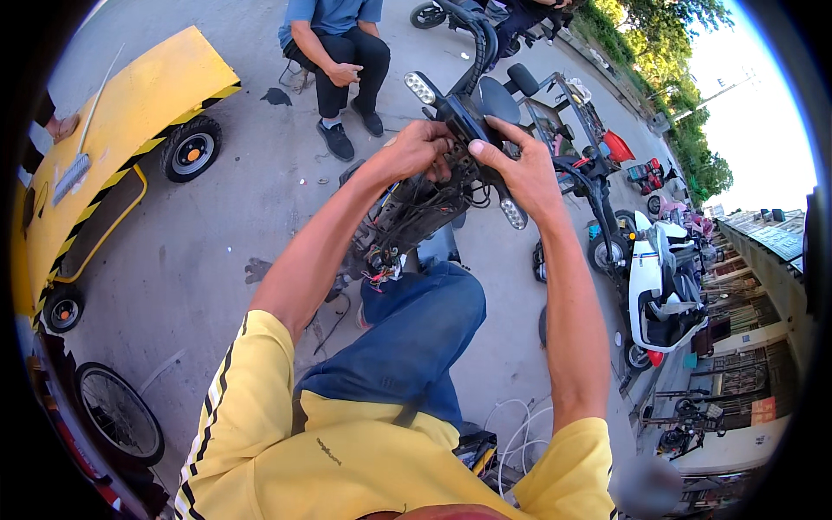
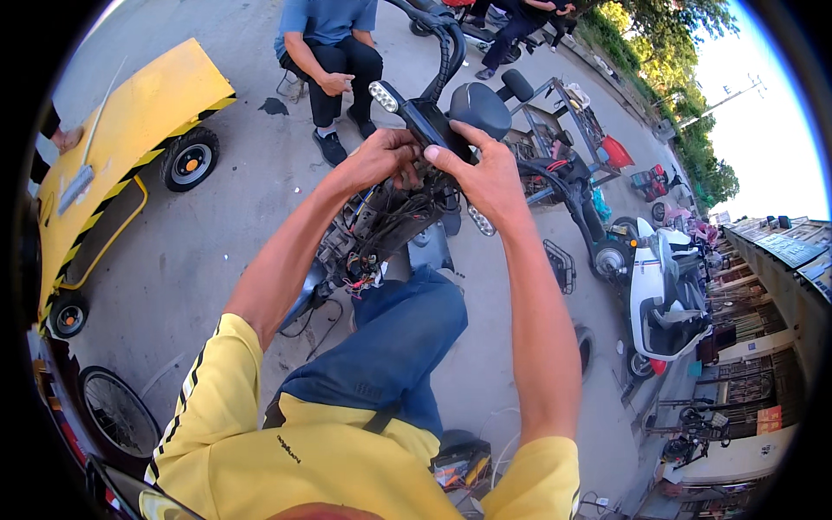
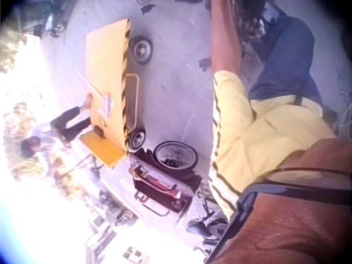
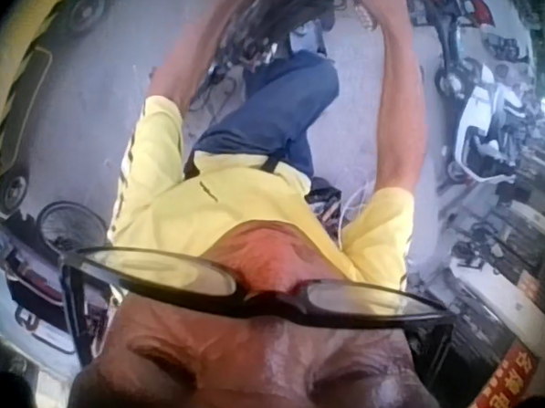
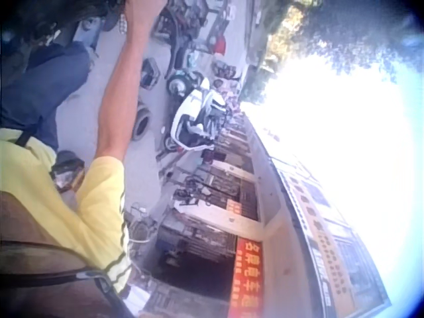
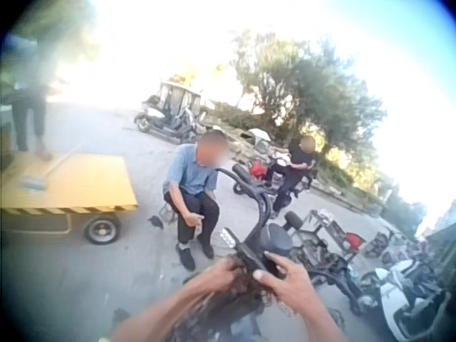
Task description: The person works on a motorcycle's handlebar assembly, manipulating wires and components with both hands. They repeatedly connect and disconnect a small black connector while adjusting the handlebar controls.
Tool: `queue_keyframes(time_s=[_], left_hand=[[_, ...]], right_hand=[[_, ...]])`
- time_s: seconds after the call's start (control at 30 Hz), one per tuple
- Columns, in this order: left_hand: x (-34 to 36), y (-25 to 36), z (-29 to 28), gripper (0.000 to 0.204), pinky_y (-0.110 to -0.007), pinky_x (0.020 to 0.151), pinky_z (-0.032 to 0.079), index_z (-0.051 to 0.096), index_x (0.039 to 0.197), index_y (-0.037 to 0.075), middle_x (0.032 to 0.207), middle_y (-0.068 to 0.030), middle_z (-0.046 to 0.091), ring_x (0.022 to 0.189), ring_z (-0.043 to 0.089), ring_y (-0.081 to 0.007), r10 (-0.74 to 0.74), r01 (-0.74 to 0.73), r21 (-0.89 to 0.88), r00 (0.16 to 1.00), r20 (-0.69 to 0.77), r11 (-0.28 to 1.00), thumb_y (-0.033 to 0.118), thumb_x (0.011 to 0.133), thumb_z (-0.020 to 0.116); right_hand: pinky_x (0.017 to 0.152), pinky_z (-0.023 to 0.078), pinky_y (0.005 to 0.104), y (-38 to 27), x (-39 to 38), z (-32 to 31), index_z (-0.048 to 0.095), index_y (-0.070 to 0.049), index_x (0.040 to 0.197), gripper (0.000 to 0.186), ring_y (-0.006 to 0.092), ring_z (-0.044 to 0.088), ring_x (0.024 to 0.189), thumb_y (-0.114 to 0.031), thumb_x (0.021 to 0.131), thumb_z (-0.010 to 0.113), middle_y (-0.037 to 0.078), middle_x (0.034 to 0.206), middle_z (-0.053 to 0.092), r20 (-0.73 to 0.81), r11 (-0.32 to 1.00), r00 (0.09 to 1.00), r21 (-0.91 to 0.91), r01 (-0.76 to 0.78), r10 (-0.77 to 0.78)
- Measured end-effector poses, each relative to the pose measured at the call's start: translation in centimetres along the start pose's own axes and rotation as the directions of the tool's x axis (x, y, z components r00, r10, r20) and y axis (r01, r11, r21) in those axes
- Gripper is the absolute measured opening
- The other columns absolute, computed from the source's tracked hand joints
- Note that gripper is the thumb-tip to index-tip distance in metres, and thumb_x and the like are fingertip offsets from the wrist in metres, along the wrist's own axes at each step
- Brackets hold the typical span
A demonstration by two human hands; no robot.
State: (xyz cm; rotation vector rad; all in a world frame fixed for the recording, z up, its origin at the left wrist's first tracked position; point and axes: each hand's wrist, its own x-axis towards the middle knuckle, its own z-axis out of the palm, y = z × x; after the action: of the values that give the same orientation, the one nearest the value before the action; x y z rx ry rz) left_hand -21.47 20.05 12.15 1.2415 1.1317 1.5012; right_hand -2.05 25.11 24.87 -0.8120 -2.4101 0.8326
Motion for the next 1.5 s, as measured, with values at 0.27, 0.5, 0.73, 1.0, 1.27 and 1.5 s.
queue_keyframes(time_s=[0.27,0.5,0.73,1.0,1.27,1.5], left_hand=[[-0.6,-0.3,0.4,0.029,-0.027,0.057,0.056,0.067,0.125,-0.006,0.103,-0.0096,0.074,0.074,0.072,-0.0151,0.07,-0.07,-0.041,0.998,-0.009,0.997,0.0,0.101,0.053],[-1.2,-0.8,1.0,0.032,-0.027,0.06,0.055,0.069,0.127,-0.004,0.106,-0.0105,0.074,0.076,0.071,-0.0146,0.123,-0.127,-0.113,0.992,-0.04,0.985,-0.003,0.099,0.056],[-1.7,-1.4,2.1,0.033,-0.026,0.057,0.053,0.07,0.129,-0.001,0.107,-0.009,0.076,0.079,0.071,-0.0131,0.135,-0.148,-0.103,0.983,-0.121,0.984,-0.004,0.096,0.062],[-1.9,-1.3,2.5,0.032,-0.025,0.053,0.05,0.068,0.125,-0.001,0.101,-0.0063,0.076,0.071,0.064,-0.0092,0.133,-0.151,-0.095,0.976,-0.175,0.984,0.0,0.093,0.073],[-2.4,-0.9,3.4,0.03,-0.027,0.053,0.046,0.067,0.12,-0.001,0.089,-0.0042,0.074,0.069,0.061,-0.0071,0.222,-0.225,0.018,0.946,-0.236,0.974,0.003,0.092,0.077],[-1.6,-2.3,3.3,0.036,-0.028,0.062,0.049,0.069,0.123,-0.002,0.101,-0.0065,0.076,0.068,0.058,-0.0064,0.329,-0.307,0.122,0.907,-0.263,0.944,0.003,0.089,0.079]], right_hand=[[0.1,0.052,0.0338,0.3,-0.1,0.0,0.062,0.01,0.14,0.077,0.021,0.068,0.111,-0.04,0.087,0.086,0.019,0.121,0.073,0.021,0.999,1.0,0.05,-0.019,0.018],[0.096,0.053,0.0311,-0.6,-0.2,0.4,0.062,0.009,0.142,0.073,0.0176,0.068,0.107,-0.036,0.089,0.085,0.016,0.12,0.072,0.044,0.995,0.998,0.084,-0.057,0.053],[0.097,0.052,0.0302,-0.2,-0.4,0.3,0.063,0.007,0.142,0.071,0.0167,0.067,0.108,-0.035,0.09,0.085,0.015,0.121,0.072,0.042,0.99,0.996,0.114,-0.077,0.073],[0.099,0.051,0.0307,1.1,0.1,0.1,0.062,0.006,0.144,0.07,0.0175,0.066,0.113,-0.035,0.09,0.084,0.016,0.128,0.071,0.057,0.989,0.996,0.129,-0.077,0.07],[0.097,0.053,0.0301,0.6,-0.4,0.4,0.061,0.007,0.143,0.07,0.0169,0.067,0.11,-0.03,0.09,0.085,0.014,0.126,0.07,0.041,0.975,0.996,0.204,-0.09,0.083],[0.094,0.055,0.0292,-0.1,-0.9,0.7,0.06,0.008,0.144,0.069,0.0163,0.068,0.108,-0.027,0.091,0.086,0.014,0.125,0.07,0.043,0.973,0.996,0.211,-0.09,0.083]])
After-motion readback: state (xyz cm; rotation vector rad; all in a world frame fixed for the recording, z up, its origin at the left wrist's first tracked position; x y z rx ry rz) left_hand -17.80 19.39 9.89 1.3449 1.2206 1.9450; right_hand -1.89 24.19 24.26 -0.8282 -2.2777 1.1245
